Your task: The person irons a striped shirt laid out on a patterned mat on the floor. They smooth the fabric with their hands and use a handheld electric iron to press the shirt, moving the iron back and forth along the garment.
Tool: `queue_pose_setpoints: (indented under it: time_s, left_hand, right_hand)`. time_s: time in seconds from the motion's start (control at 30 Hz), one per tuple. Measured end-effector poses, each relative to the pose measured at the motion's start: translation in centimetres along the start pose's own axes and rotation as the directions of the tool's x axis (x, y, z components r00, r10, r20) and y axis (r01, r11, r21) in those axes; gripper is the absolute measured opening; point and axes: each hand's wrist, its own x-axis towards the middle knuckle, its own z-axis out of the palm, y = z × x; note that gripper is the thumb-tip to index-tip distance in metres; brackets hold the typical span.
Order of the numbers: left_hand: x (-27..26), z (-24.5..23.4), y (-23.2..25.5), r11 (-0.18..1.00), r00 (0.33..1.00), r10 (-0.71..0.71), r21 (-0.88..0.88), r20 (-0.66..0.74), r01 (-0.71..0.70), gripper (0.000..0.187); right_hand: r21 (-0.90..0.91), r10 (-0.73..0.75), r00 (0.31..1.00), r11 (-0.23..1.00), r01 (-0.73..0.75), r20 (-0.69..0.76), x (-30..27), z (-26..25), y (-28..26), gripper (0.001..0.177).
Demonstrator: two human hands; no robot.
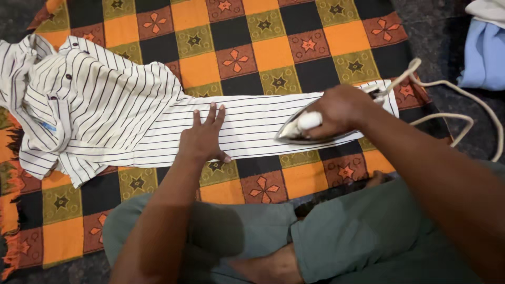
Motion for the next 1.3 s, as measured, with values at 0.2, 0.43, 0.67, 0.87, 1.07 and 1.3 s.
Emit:
queue_pose_setpoints:
  time_s: [0.2, 0.43, 0.67, 0.87, 1.07, 1.3]
  left_hand:
    - [-0.3, -0.2, -0.1, 1.0, 1.0, 0.007, -0.023, -0.007, -0.007, 0.149]
    - [-0.4, 1.2, -3.3, 0.982, 0.983, 0.184, 0.041, 0.006, -0.185, 0.13]
    - [-2.0, 2.5, -10.7, 0.994, 1.0, 0.002, -0.111, -0.019, -0.004, 0.136]
    - [-1.0, 2.0, -10.0, 0.998, 1.0, -0.008, -0.058, -0.013, 0.007, 0.149]
    - [-1.2, 2.0, -10.2, 0.998, 0.998, 0.023, -0.052, -0.061, -0.026, 0.149]
    - [-1.3, 2.0, -10.2, 0.999, 0.999, 0.019, -0.05, -0.048, -0.021, 0.148]
  right_hand:
    - [-0.008, 0.039, 0.997, 0.999, -0.04, -0.06, -0.9, -0.7, -3.4, 0.055]
    - [0.135, 0.242, 0.959, 0.965, -0.223, -0.148, 0.0, -1.2, -5.0, 0.061]
    - [0.077, 0.314, 0.932, 0.949, -0.305, -0.18, 2.1, -1.0, -4.2, 0.074]
    - [0.059, 0.357, 0.925, 0.934, -0.353, -0.13, 4.0, -1.4, -3.8, 0.073]
    - [0.105, 0.267, 0.963, 0.96, -0.261, -0.047, 4.1, -1.7, -3.0, 0.069]
    - [0.111, 0.02, 1.0, 0.994, -0.02, 0.0, 0.4, -0.7, -5.5, 0.054]
